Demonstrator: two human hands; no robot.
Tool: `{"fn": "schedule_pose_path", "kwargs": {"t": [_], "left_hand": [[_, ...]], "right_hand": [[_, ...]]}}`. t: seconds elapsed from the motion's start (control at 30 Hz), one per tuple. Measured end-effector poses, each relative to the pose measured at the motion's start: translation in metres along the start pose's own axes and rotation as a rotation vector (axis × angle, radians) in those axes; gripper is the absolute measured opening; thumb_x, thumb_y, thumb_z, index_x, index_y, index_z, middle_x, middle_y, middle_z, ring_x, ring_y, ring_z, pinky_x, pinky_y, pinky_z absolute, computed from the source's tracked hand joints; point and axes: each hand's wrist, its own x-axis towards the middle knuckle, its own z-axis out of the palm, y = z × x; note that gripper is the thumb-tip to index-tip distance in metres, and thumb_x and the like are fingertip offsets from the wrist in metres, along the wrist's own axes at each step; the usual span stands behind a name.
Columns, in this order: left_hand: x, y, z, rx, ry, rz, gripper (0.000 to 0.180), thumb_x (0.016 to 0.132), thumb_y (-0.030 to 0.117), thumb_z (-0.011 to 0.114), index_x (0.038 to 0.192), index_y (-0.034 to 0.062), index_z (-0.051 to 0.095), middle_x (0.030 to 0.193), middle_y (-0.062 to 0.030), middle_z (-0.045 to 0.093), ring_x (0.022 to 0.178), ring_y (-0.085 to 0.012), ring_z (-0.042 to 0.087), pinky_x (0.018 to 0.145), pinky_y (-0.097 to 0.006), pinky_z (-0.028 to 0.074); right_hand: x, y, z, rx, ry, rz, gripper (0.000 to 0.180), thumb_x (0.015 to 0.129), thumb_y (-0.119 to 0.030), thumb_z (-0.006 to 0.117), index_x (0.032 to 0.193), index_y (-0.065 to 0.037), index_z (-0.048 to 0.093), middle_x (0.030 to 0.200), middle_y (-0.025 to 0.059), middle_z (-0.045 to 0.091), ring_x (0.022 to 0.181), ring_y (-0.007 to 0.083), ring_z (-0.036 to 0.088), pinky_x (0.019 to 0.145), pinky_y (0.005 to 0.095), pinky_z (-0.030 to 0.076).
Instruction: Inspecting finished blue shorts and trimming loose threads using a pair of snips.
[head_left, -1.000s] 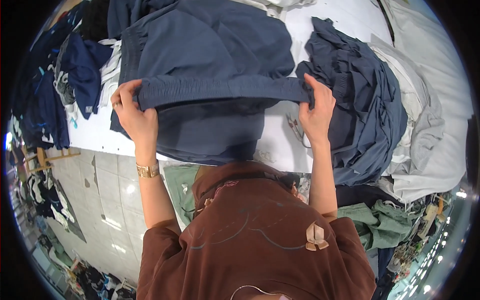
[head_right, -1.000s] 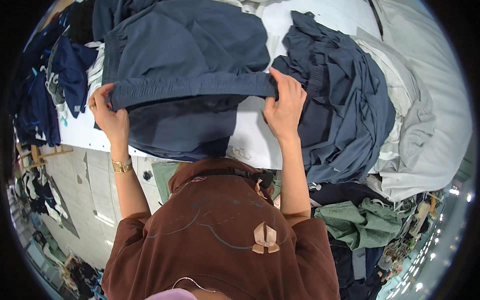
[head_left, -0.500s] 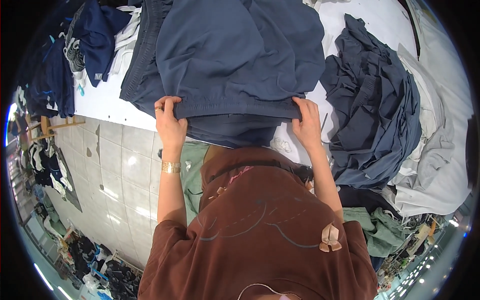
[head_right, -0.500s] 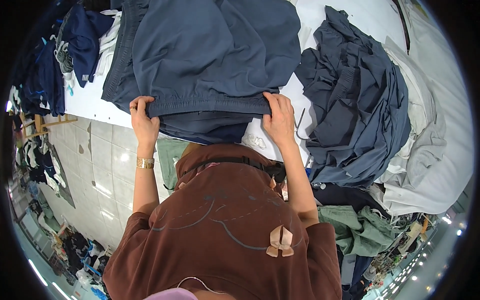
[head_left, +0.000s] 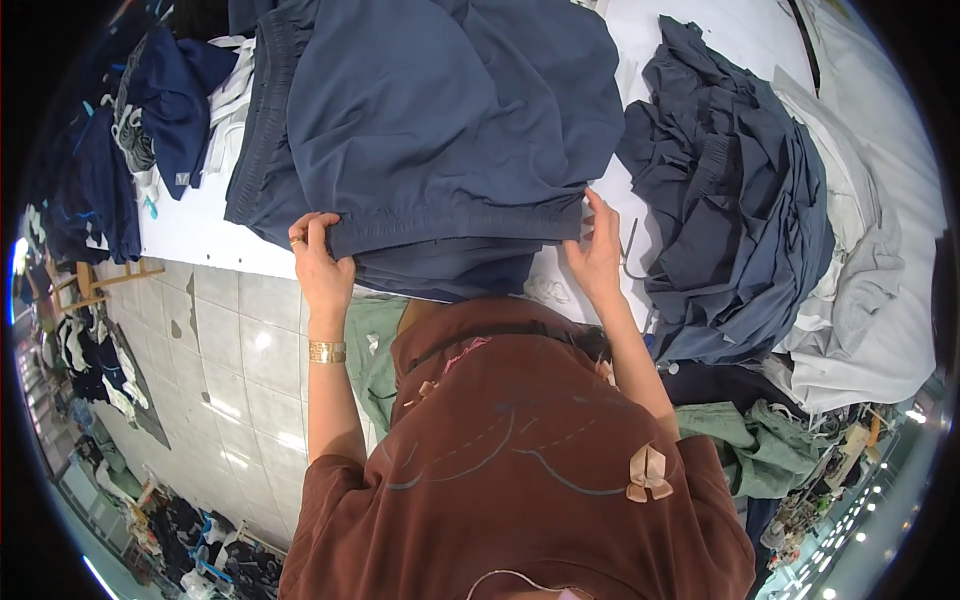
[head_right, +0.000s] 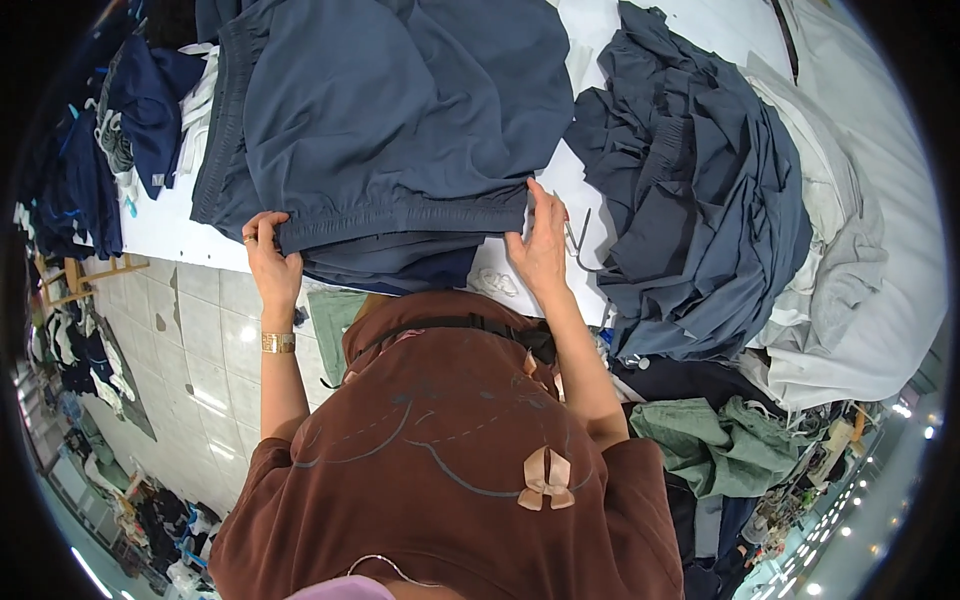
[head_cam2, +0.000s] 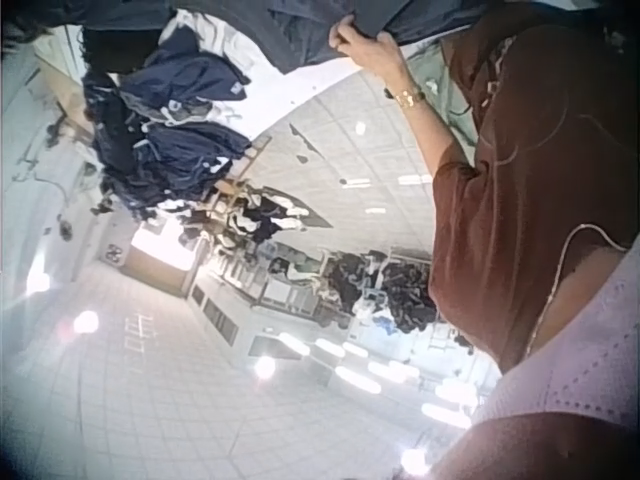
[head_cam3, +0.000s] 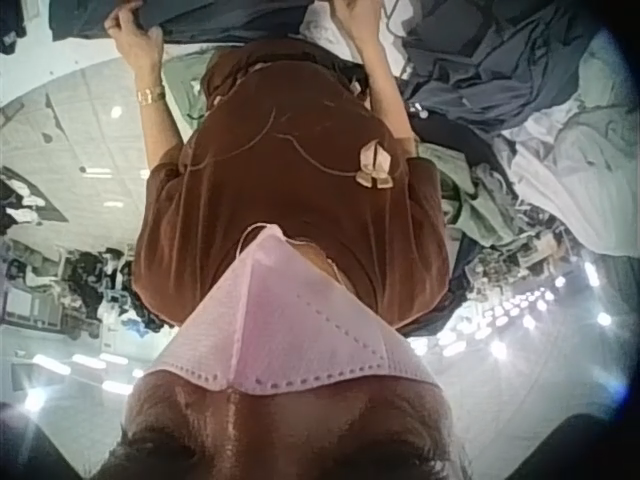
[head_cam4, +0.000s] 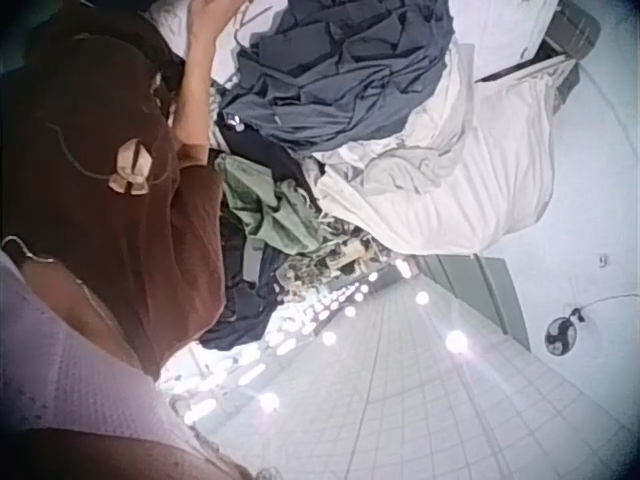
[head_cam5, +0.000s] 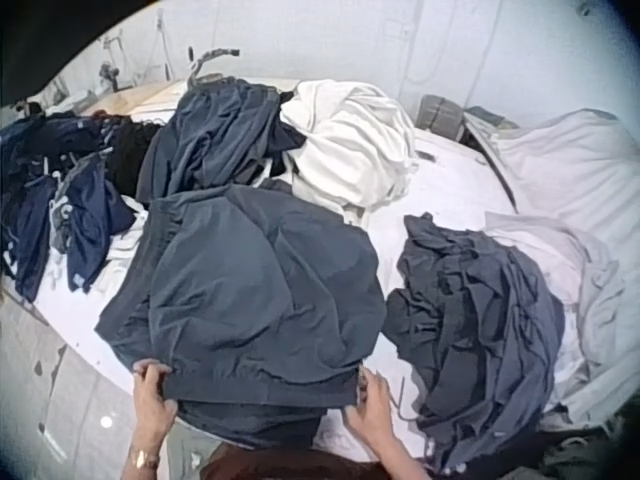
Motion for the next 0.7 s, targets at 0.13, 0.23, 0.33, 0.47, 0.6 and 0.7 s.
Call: {"fn": "schedule_pose_path", "kwargs": {"t": [0.13, 0.23, 0.33, 0.47, 0.6, 0.7], "left_hand": [[0.008, 0.026, -0.005, -0.057, 0.070, 0.037, 0.062, 0.059, -0.015, 0.047, 0.115, 0.0086, 0.061, 0.125, -0.0125, 0.051, 0.112, -0.0326, 0.053, 0.095, -0.038, 0.043], [0.025, 0.023, -0.012, -0.175, 0.069, 0.202, 0.066, 0.057, -0.016, 0.042, 0.114, 0.0091, 0.066, 0.129, -0.0138, 0.052, 0.113, -0.0298, 0.053, 0.099, -0.035, 0.041], [0.055, 0.039, -0.035, -0.378, -0.047, 0.189, 0.059, 0.055, -0.015, 0.037, 0.099, 0.0050, 0.072, 0.119, -0.0131, 0.060, 0.111, -0.0250, 0.056, 0.099, -0.031, 0.039], [0.098, 0.108, -0.085, -0.709, -0.006, 0.394, 0.051, 0.064, -0.013, 0.059, 0.111, 0.0059, 0.065, 0.114, -0.0095, 0.061, 0.104, -0.0204, 0.058, 0.091, -0.028, 0.043], [0.082, 0.195, -0.130, -0.632, 0.011, 0.606, 0.056, 0.066, -0.009, 0.071, 0.119, 0.0009, 0.059, 0.116, -0.0105, 0.061, 0.108, -0.0198, 0.057, 0.097, -0.028, 0.042], [0.053, 0.211, -0.128, -0.255, 0.099, 0.830, 0.062, 0.063, -0.005, 0.069, 0.122, 0.0091, 0.058, 0.096, -0.0046, 0.066, 0.087, -0.0128, 0.063, 0.068, -0.024, 0.049]], "right_hand": [[0.003, -0.004, -0.001, 0.290, -0.053, 0.330, 0.071, 0.076, -0.001, 0.062, 0.140, -0.008, 0.032, 0.087, 0.0134, 0.056, 0.065, 0.0183, 0.058, 0.057, 0.0309, 0.047], [0.015, -0.016, -0.006, 0.642, -0.124, 0.571, 0.071, 0.078, 0.003, 0.058, 0.141, -0.011, 0.029, 0.068, 0.0084, 0.056, 0.045, 0.0132, 0.051, 0.040, 0.0271, 0.043], [0.061, -0.038, -0.032, 0.686, 0.020, 0.330, 0.062, 0.077, 0.008, 0.042, 0.136, -0.009, 0.036, 0.064, 0.0046, 0.055, 0.045, 0.0110, 0.050, 0.040, 0.0263, 0.042], [0.152, -0.109, -0.125, 0.665, 0.386, -0.110, 0.039, 0.087, -0.002, 0.043, 0.126, -0.002, 0.050, 0.088, 0.0084, 0.061, 0.050, 0.0122, 0.055, 0.046, 0.0242, 0.046], [0.204, -0.144, -0.256, 0.808, 0.779, -0.459, 0.031, 0.089, -0.004, 0.044, 0.117, 0.003, 0.056, 0.090, 0.0162, 0.067, 0.069, 0.0212, 0.066, 0.060, 0.0343, 0.056], [0.222, -0.179, -0.297, 0.926, 0.729, -0.605, 0.030, 0.090, -0.011, 0.044, 0.112, 0.004, 0.058, 0.090, 0.0172, 0.067, 0.078, 0.0236, 0.067, 0.073, 0.0375, 0.057]]}}
